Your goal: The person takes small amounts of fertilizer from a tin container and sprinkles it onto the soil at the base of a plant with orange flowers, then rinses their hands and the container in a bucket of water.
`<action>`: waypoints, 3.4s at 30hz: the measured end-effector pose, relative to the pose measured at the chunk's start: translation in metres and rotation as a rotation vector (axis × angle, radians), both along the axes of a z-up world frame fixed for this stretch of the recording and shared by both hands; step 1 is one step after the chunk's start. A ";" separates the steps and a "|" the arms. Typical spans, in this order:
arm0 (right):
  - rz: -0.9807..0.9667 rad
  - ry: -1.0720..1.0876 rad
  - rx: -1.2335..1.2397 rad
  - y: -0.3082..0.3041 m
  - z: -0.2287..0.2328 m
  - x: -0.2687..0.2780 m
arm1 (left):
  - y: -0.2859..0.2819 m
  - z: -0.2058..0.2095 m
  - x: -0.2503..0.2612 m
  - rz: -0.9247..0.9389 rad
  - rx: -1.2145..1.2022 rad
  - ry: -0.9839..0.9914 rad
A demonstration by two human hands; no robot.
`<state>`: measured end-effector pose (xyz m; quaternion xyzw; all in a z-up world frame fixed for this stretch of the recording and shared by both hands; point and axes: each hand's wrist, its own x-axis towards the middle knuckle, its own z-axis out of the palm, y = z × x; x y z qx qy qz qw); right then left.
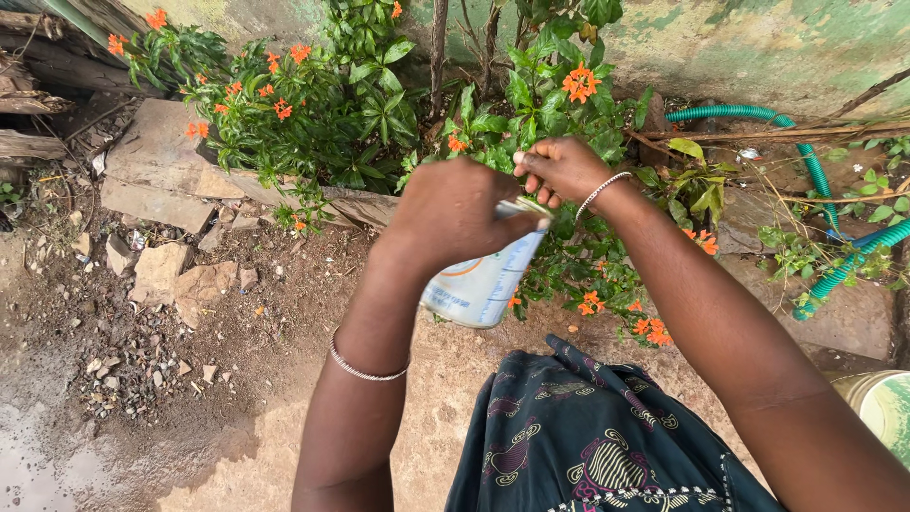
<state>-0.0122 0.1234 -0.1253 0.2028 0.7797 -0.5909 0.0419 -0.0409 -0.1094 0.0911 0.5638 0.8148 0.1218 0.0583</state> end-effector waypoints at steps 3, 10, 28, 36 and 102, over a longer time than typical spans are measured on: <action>-0.086 0.143 -0.340 -0.002 -0.034 -0.020 | 0.030 -0.011 0.006 -0.095 0.047 0.113; 0.016 0.073 -0.469 -0.041 -0.007 -0.038 | -0.013 -0.008 -0.012 0.035 0.041 0.115; 0.038 0.434 0.048 -0.050 0.102 -0.060 | -0.145 0.004 -0.013 0.392 0.120 0.005; -0.282 0.592 0.077 0.005 0.089 -0.041 | -0.142 -0.002 -0.011 0.454 0.048 -0.094; 0.426 -0.195 0.195 0.073 0.072 0.007 | -0.007 -0.026 -0.008 0.085 0.136 -0.107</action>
